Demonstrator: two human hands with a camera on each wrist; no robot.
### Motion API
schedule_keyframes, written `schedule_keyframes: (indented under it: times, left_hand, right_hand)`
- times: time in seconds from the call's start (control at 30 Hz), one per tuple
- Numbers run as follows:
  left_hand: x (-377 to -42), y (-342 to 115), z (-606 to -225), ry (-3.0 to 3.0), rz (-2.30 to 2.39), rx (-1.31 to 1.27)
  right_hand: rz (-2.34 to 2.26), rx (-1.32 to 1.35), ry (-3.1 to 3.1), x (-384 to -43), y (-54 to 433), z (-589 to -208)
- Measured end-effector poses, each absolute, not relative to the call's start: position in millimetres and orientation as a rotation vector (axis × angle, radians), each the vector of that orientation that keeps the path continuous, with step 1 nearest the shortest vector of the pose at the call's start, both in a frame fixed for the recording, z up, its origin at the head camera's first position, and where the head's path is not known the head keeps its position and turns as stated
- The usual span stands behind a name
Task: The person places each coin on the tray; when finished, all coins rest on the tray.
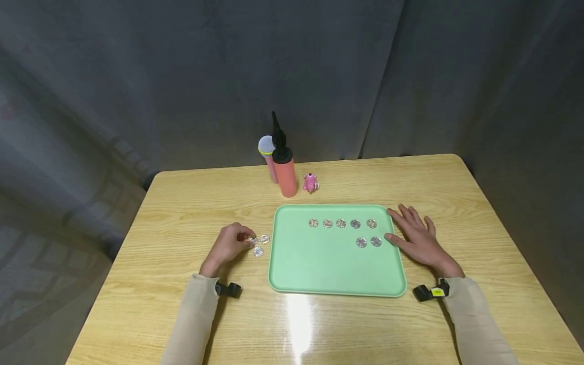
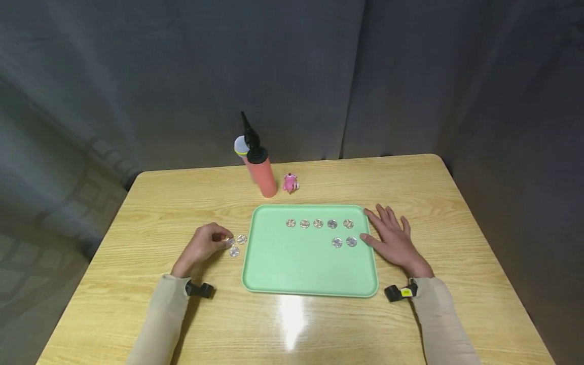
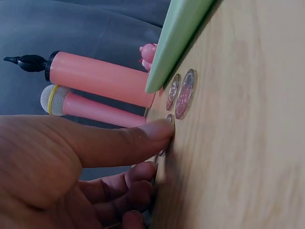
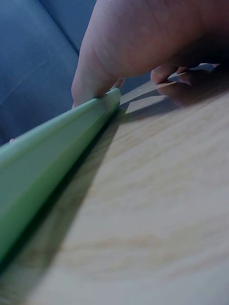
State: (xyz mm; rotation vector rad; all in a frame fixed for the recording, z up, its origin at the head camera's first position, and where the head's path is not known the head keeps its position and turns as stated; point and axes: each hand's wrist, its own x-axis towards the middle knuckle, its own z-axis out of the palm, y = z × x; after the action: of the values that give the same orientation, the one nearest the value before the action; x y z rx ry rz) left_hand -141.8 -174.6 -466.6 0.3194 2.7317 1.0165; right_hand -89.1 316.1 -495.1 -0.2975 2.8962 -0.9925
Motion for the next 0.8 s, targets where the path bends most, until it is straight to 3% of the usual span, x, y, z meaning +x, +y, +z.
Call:
schedule_keyframes:
  times: [0.8]
  left_hand:
    - [-141.6, -177.3, -468.4, 2.725, 1.096, 0.287]
  right_hand:
    - [-1.009, -0.293, 2.903, -90.2, 317.3, -498.3]
